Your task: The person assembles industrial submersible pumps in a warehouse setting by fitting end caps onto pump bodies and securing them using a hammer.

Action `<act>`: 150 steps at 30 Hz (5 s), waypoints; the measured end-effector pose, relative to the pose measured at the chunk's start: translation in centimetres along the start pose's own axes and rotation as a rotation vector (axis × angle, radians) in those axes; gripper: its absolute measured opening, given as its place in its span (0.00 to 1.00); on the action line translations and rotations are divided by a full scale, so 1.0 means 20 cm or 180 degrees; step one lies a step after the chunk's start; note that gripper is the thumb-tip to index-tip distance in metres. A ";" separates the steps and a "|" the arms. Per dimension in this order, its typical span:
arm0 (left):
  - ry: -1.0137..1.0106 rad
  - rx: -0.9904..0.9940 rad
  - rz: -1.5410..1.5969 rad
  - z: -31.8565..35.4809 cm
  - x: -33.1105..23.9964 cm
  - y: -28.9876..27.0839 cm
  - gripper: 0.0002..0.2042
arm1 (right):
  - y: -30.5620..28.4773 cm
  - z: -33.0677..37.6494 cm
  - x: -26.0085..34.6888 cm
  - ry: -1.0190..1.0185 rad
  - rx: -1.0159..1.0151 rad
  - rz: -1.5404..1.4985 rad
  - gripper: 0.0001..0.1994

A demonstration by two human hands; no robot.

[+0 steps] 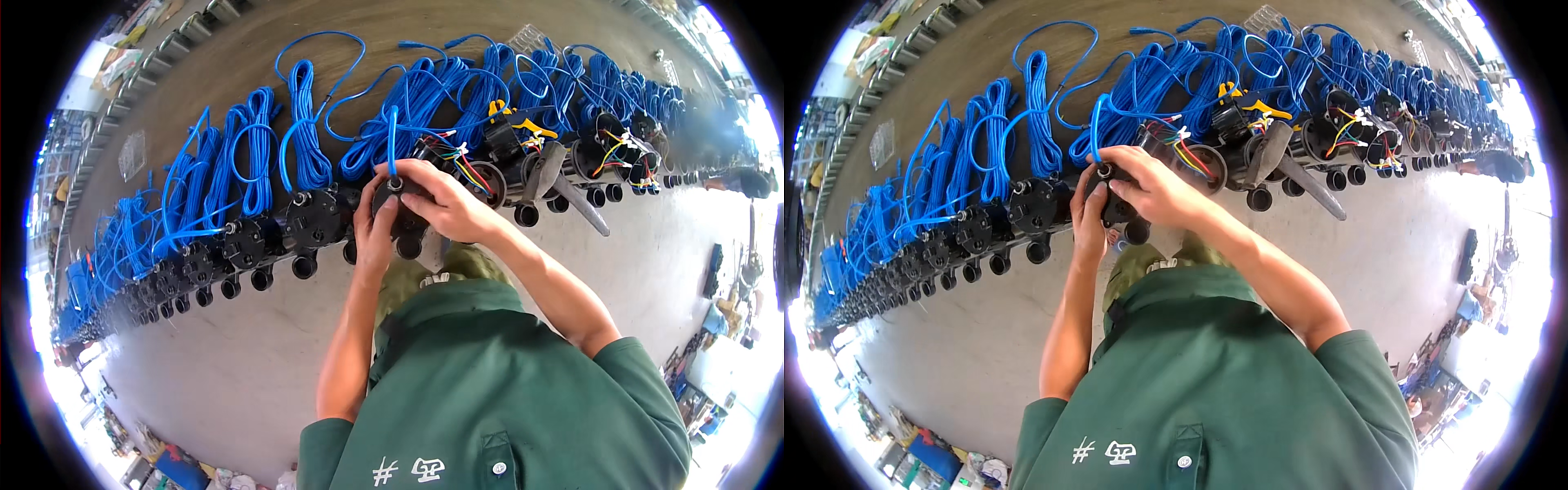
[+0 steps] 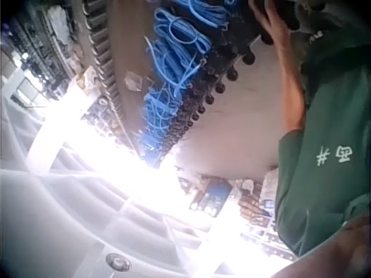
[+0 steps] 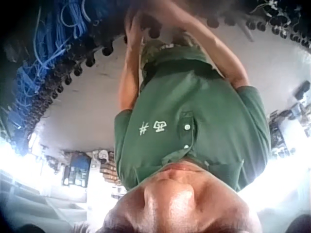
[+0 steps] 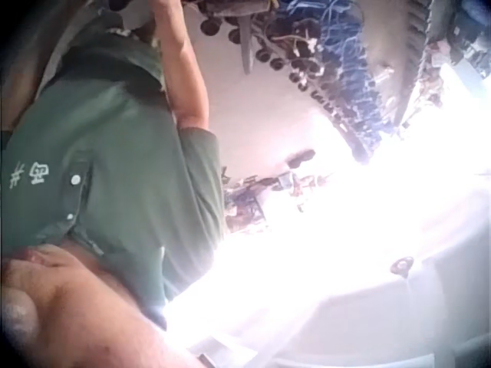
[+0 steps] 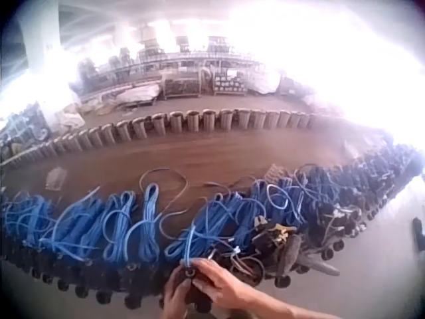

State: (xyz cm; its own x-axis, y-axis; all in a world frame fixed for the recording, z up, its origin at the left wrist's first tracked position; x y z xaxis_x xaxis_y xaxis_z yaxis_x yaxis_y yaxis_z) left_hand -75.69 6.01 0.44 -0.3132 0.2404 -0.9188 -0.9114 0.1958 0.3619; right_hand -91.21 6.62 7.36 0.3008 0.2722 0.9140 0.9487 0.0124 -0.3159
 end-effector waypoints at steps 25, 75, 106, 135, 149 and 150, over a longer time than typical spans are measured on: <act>0.0212 -0.0923 -0.0227 0.06 0.03 0.03 0.23 | -0.84 0.61 0.08 0.1911 -0.0774 0.2541 0.12; 0.0013 -0.0036 -0.0395 -0.02 -0.12 0.06 0.28 | -0.40 0.40 0.15 0.2513 0.0203 0.0739 0.12; 0.1148 -0.0123 -0.0882 0.00 -0.04 -0.01 0.50 | -0.31 0.04 0.70 -0.0410 0.0019 0.1769 0.18; 0.1541 -0.0335 -0.1463 0.03 0.00 -0.04 0.51 | 0.01 0.04 0.42 0.0577 0.1112 0.2512 0.13; 0.1216 -0.0444 -0.1475 0.07 0.06 -0.04 0.52 | -0.24 0.10 0.35 0.0494 0.0768 0.2395 0.15; 0.1216 -0.0443 -0.1321 0.07 0.06 -0.04 0.52 | -0.24 0.06 0.40 0.0539 0.0909 0.2002 0.15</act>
State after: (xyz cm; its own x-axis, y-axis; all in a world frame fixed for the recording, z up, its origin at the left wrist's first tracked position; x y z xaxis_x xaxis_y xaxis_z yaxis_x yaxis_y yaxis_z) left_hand -75.01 7.50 -0.61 0.0273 -0.1950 -0.9804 -0.9969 0.0673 -0.0411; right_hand -93.54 9.86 15.97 0.8160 0.1577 0.5562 0.5347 0.1600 -0.8298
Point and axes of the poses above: each hand's wrist, its own z-axis away from the middle knuckle, its own y-axis out of the palm, x = y × z, the point moved 4 cm from there along -z, towards the middle knuckle, and after that the axes turned 2 degrees about -x, right-handed, at the moved point
